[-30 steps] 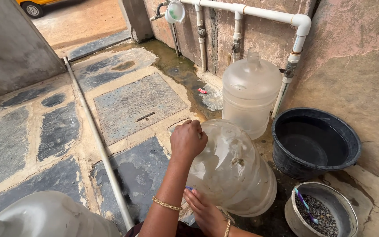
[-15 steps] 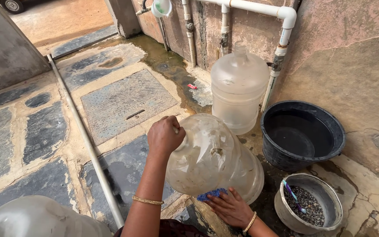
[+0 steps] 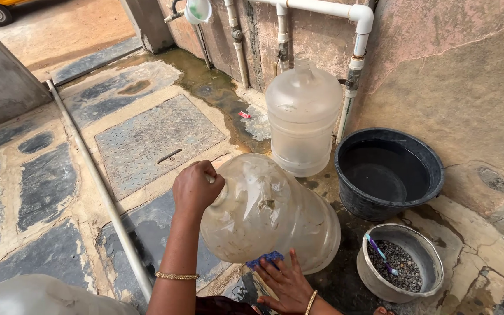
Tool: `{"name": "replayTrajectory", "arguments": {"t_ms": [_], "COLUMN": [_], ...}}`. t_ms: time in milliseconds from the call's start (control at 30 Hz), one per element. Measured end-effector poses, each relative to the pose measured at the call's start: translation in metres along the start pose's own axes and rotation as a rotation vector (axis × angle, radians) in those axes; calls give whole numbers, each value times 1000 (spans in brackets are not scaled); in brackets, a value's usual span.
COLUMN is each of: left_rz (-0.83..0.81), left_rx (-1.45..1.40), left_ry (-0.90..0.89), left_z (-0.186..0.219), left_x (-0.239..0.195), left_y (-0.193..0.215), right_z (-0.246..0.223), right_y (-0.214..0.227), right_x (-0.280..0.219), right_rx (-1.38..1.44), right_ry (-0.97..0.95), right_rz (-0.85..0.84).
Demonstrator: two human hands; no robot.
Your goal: The recorder is cleaning the exterior of a large plastic water jug using a blue cloth.
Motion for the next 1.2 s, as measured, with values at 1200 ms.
{"name": "replayTrajectory", "arguments": {"t_ms": [1200], "left_rz": [-20], "left_rx": [-37], "left_ry": [-27], "left_z": [-39], "left_x": [0], "left_y": [17], "right_z": [165], "right_y": [-42], "right_x": [1], "right_rx": [595], "right_ry": [-993], "right_rz": [-122]}}
Point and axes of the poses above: each hand's wrist, its own x-axis towards the middle knuckle, its own y-axis out of the back of the hand, z = x × y, the point moved 5 cm from there along x, towards the middle knuckle, and after that the axes turned 2 degrees about y, right-handed, at the moved point
